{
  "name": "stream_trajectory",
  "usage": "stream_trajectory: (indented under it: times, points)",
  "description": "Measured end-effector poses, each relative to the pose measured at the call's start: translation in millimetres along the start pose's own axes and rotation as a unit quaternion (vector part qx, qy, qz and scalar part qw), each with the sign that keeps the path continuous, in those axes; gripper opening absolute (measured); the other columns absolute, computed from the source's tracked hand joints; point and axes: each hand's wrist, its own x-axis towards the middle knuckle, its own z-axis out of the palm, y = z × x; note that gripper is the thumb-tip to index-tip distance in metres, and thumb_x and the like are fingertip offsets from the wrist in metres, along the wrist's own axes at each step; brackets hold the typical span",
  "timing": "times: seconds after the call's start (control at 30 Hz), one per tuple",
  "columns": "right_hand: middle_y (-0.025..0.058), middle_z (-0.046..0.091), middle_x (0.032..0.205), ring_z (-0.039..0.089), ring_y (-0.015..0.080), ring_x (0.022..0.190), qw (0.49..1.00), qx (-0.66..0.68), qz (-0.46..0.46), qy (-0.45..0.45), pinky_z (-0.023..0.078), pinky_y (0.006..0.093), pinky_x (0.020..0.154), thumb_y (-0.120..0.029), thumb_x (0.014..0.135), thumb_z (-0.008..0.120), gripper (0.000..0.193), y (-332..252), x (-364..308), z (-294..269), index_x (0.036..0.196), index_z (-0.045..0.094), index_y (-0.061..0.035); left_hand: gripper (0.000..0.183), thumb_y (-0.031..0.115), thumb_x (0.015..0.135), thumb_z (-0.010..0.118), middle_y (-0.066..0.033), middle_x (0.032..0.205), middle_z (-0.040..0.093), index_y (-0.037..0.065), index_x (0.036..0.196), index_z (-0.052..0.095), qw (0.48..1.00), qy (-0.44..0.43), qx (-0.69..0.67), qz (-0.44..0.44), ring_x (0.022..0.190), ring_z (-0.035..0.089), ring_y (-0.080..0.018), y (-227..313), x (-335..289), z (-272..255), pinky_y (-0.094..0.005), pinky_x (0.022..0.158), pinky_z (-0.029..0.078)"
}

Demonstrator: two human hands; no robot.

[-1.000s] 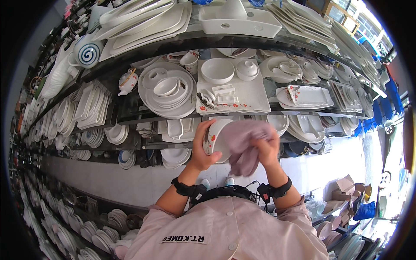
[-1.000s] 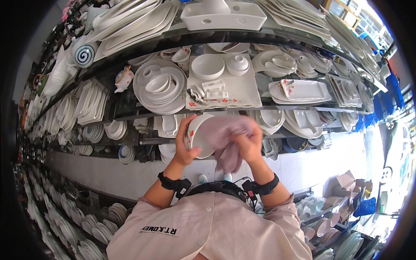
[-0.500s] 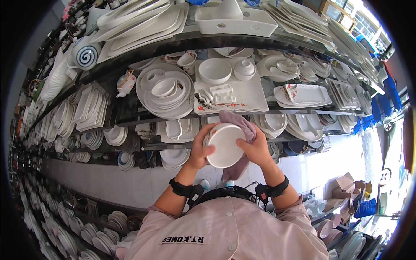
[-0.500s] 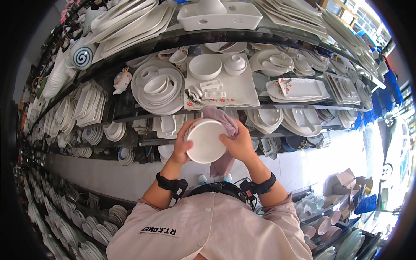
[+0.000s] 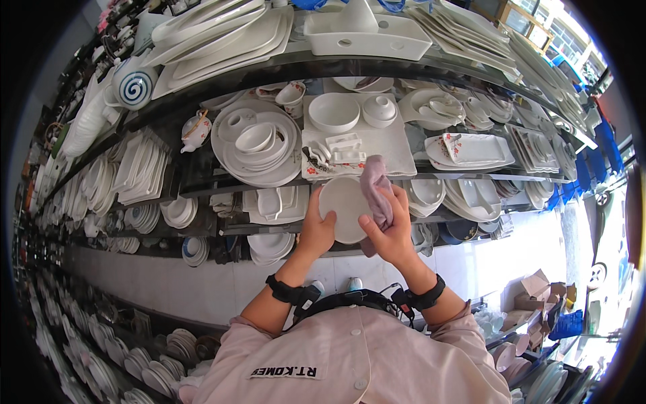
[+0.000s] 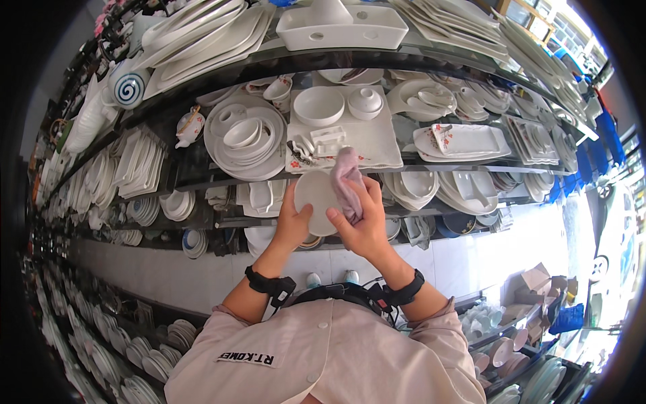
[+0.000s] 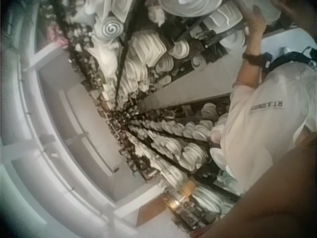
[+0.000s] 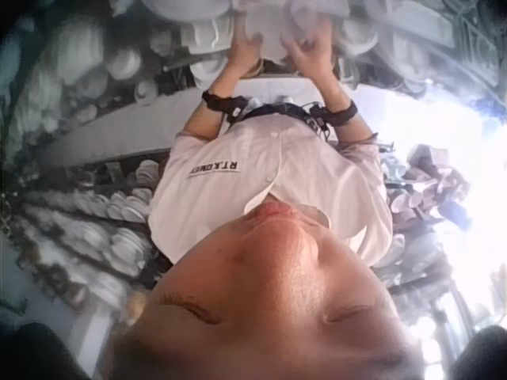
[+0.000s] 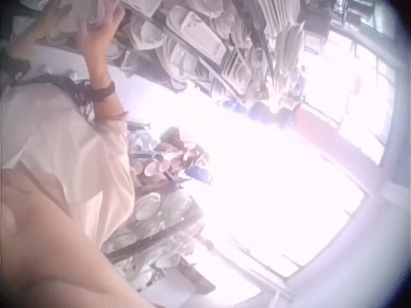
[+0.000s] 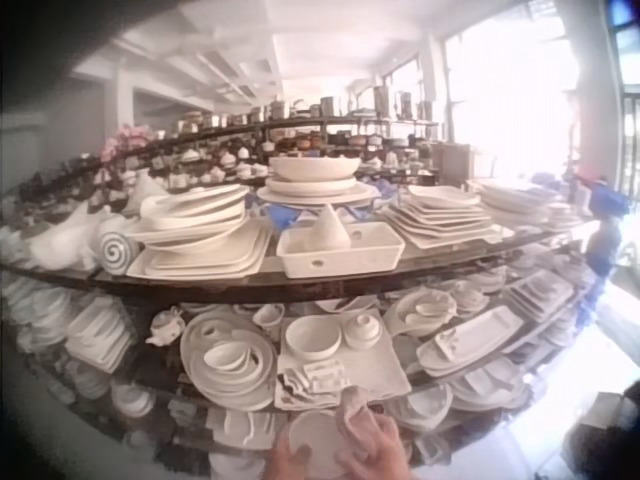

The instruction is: The person wipes various ceramic dishes, including bowls, plates, and small containers, using a cloth. The person handles items one at a time, wiping them and placing them back on the shelf.

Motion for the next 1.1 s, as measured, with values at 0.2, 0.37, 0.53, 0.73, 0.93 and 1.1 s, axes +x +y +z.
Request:
stream_trajectory:
  times: [0.2, 0.37, 0.53, 0.73, 0.93, 1.1]
  points:
    - [0.0178, 0.057, 0.127, 0.058, 0.0283, 0.115, 0.994, 0.073, -0.026, -0.08, 0.046, 0.0384, 0.1, -0.027, 0.091, 0.074, 0.048, 0, 17, -21, 0.131, 0.062, -0.0022, 0.056, -0.005, 0.094, 0.053, -0.0143, 0.134, 0.057, 0.002, 0.147, 0.039, 0.984, -0.156, -0.067, -0.046, 0.127, 0.054, -0.0226, 7, 0, -8, -0.0347, 0.109, 0.042]
    - [0.0075, 0.066, 0.117, 0.061, 0.017, 0.109, 0.925, 0.292, 0.196, -0.146, 0.045, 0.03, 0.099, -0.028, 0.1, 0.064, 0.042, 2, 32, -27, 0.129, 0.06, 0.0026, 0.054, -0.004, 0.094, 0.055, -0.0132, 0.133, 0.058, 0.002, 0.146, 0.042, 0.978, -0.199, -0.055, -0.025, 0.125, 0.056, -0.0215, 22, -5, -1, -0.0341, 0.108, 0.043]
    - [0.0152, 0.062, 0.126, 0.06, 0.0232, 0.114, 0.978, 0.176, 0.06, -0.098, 0.046, 0.0367, 0.101, -0.025, 0.098, 0.068, 0.037, 0, 30, -24, 0.126, 0.064, -0.0001, 0.051, -0.006, 0.092, 0.055, -0.0128, 0.132, 0.059, 0.0, 0.142, 0.046, 0.986, -0.129, -0.089, -0.055, 0.122, 0.058, -0.021, 9, -1, 4, -0.0351, 0.106, 0.045]
    - [0.0248, 0.05, 0.142, 0.053, 0.0412, 0.129, 0.988, 0.043, -0.132, -0.067, 0.041, 0.0449, 0.109, -0.019, 0.089, 0.075, 0.043, -4, 14, -12, 0.129, 0.066, -0.0061, 0.052, -0.01, 0.091, 0.053, -0.0129, 0.133, 0.059, 0.001, 0.141, 0.047, 0.963, -0.056, -0.235, -0.12, 0.122, 0.058, -0.0215, 12, 5, 4, -0.0361, 0.104, 0.047]
    - [0.0242, 0.052, 0.141, 0.052, 0.0381, 0.13, 0.976, 0.136, -0.113, -0.127, 0.04, 0.0472, 0.109, -0.019, 0.091, 0.073, 0.038, -10, 23, -20, 0.126, 0.068, -0.0058, 0.053, -0.007, 0.094, 0.057, -0.0126, 0.133, 0.06, 0.003, 0.145, 0.047, 0.965, -0.117, -0.195, -0.129, 0.123, 0.059, -0.0227, 24, 0, 1, -0.0377, 0.104, 0.049]
    - [0.0152, 0.06, 0.132, 0.058, 0.0232, 0.117, 0.9, 0.359, 0.188, -0.158, 0.045, 0.0393, 0.104, -0.021, 0.098, 0.067, 0.037, 17, 28, -34, 0.129, 0.063, -0.0004, 0.05, -0.003, 0.093, 0.062, -0.0126, 0.132, 0.06, 0.003, 0.142, 0.05, 0.979, -0.188, -0.007, -0.084, 0.122, 0.059, -0.0234, 28, 1, -1, -0.0375, 0.102, 0.05]
